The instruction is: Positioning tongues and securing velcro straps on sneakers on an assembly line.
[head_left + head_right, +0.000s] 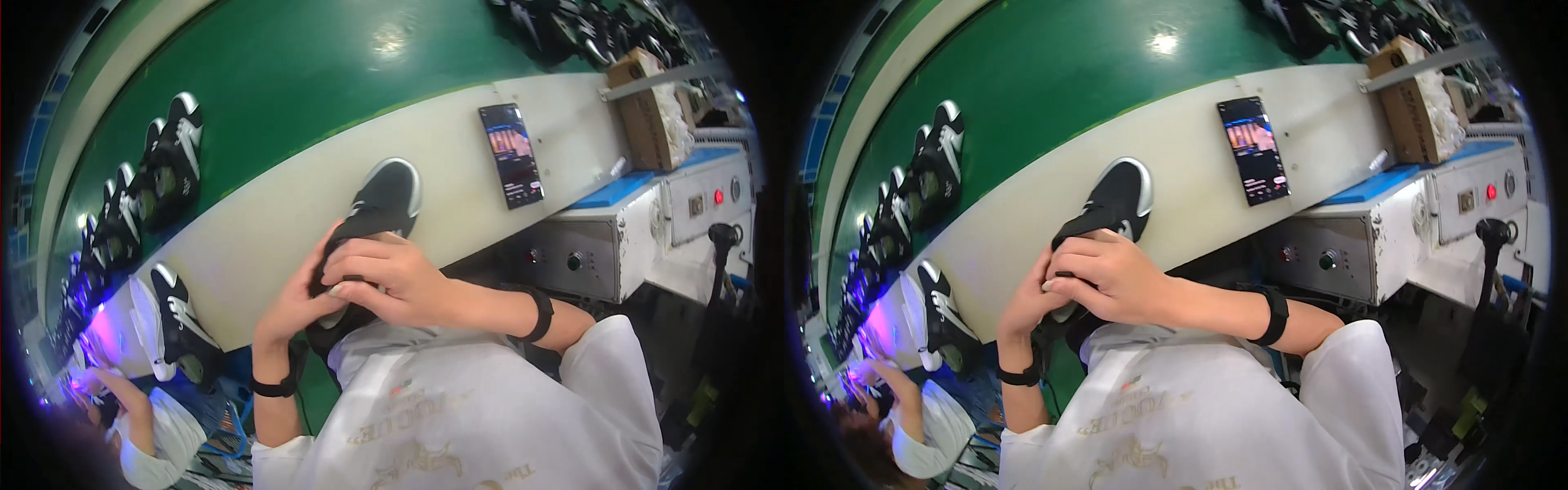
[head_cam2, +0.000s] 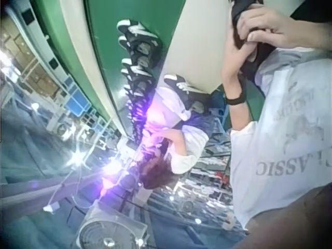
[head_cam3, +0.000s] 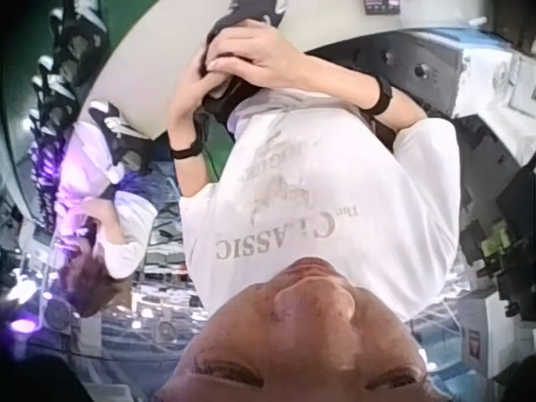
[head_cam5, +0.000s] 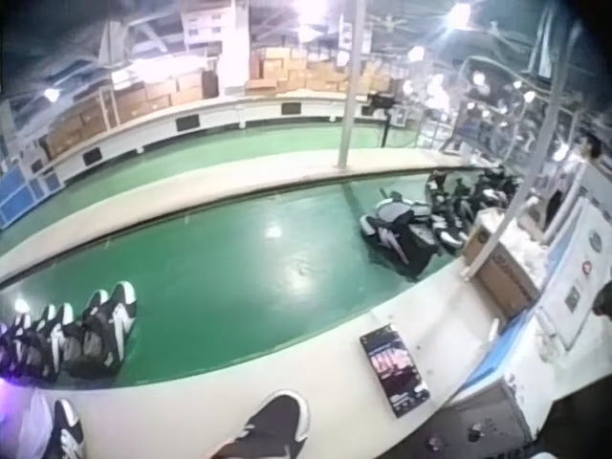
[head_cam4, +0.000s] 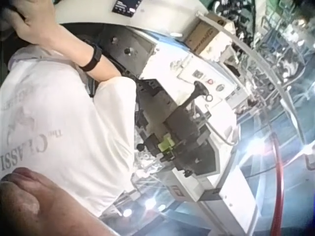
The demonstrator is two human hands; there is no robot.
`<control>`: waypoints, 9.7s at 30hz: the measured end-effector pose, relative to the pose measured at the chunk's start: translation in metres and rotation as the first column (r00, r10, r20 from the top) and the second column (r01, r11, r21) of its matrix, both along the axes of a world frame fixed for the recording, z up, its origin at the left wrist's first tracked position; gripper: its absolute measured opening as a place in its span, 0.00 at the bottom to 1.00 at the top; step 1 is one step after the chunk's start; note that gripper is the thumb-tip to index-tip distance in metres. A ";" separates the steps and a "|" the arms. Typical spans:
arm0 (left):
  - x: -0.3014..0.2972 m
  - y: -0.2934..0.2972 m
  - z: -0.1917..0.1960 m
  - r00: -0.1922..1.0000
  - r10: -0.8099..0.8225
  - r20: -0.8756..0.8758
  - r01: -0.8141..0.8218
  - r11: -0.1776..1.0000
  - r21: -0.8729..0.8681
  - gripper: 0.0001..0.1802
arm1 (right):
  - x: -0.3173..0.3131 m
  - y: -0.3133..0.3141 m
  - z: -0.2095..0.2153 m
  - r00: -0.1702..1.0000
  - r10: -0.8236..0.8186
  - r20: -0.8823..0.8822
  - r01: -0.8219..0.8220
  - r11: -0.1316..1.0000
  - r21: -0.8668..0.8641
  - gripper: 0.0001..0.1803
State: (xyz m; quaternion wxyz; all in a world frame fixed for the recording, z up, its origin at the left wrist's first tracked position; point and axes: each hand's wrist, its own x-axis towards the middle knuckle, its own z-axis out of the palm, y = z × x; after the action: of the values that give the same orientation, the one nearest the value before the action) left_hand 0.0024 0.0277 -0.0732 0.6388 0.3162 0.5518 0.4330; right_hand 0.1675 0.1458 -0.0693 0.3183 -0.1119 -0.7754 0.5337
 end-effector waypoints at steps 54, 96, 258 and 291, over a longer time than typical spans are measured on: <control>0.002 0.026 0.009 0.608 0.463 -0.645 -0.348 0.886 0.307 0.18 | -0.063 0.046 0.005 0.961 -0.270 0.055 0.275 0.939 -0.208 0.09; 0.017 0.031 -0.010 0.820 0.297 -0.490 -0.323 0.946 0.033 0.18 | -0.038 0.036 -0.009 0.997 -0.073 0.039 0.079 0.985 -0.156 0.10; 0.022 -0.026 0.015 0.299 0.453 -0.840 -0.026 0.884 0.467 0.24 | -0.026 0.061 0.023 0.920 0.162 0.357 -0.098 0.977 -0.191 0.30; -0.069 -0.047 0.024 0.632 0.647 -0.427 -0.680 0.727 0.096 0.14 | -0.073 0.082 0.007 0.936 0.256 0.242 -0.341 0.830 0.441 0.14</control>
State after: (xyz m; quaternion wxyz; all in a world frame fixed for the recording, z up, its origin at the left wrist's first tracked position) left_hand -0.0663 -0.0188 -0.0491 0.3068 0.1546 0.7716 0.5353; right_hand 0.0941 0.2281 -0.0619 0.1799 0.0467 -0.9149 0.3583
